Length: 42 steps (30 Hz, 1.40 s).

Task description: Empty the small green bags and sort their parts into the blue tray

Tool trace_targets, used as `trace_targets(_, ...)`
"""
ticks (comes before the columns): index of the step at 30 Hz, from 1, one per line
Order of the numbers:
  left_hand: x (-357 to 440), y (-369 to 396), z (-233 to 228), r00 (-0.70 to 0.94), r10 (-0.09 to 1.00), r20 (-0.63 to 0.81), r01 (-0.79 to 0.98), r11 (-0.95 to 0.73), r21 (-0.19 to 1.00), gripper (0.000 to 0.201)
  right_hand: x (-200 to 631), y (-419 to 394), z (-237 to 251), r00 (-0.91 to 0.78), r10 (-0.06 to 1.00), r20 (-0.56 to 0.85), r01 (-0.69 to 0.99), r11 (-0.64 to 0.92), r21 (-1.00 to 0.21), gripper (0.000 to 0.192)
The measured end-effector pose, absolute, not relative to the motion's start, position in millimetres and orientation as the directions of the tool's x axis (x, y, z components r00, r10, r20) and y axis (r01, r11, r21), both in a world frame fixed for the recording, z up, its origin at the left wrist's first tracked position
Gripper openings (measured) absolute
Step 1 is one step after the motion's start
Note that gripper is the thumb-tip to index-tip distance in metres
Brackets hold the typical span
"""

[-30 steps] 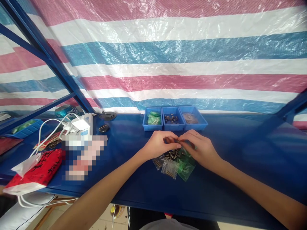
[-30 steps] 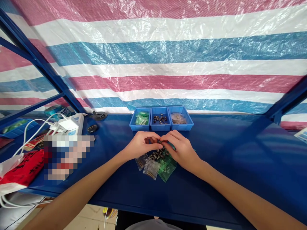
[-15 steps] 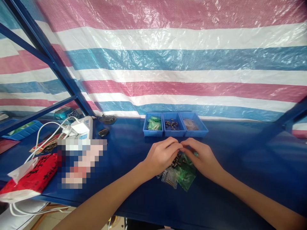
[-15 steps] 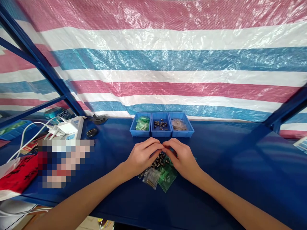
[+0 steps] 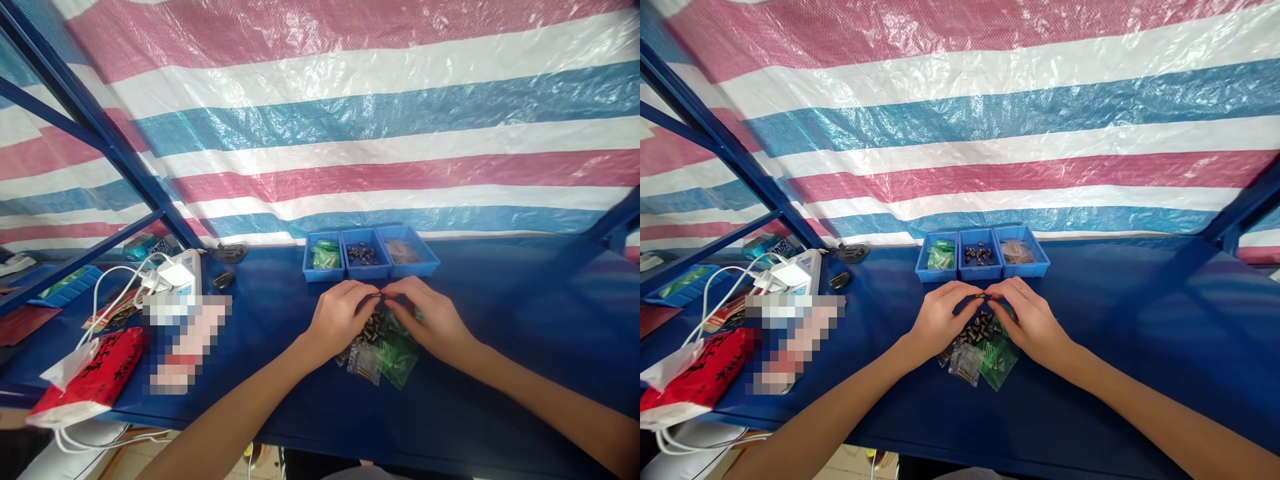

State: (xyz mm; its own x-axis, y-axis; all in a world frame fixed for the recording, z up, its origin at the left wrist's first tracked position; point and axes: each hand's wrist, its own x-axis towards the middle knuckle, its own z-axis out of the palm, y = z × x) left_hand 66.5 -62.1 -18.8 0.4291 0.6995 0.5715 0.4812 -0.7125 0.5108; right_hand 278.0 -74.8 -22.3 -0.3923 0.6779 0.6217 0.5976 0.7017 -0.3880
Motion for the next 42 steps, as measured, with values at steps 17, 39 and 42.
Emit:
trace_targets(17, 69, -65, -10, 0.456, 0.841, 0.293, 0.314, -0.460, 0.831, 0.030, 276, -73, -23, -0.457, 0.585, 0.671, 0.562, 0.774, -0.293, 0.011)
trace_targets(39, 60, -62, -16, 0.592, 0.616, 0.521, 0.523, -0.785, 0.333, 0.022, 272, -77, -8, -0.299, 0.873, 0.386, 0.484, 0.487, -0.727, 0.025)
trace_targets(42, 60, -61, -18, 0.562, 0.638, 0.526, 0.519, -0.767, 0.377, 0.023, 272, -78, -5, -0.310, 0.871, 0.381, 0.469, 0.489, -0.736, 0.026)
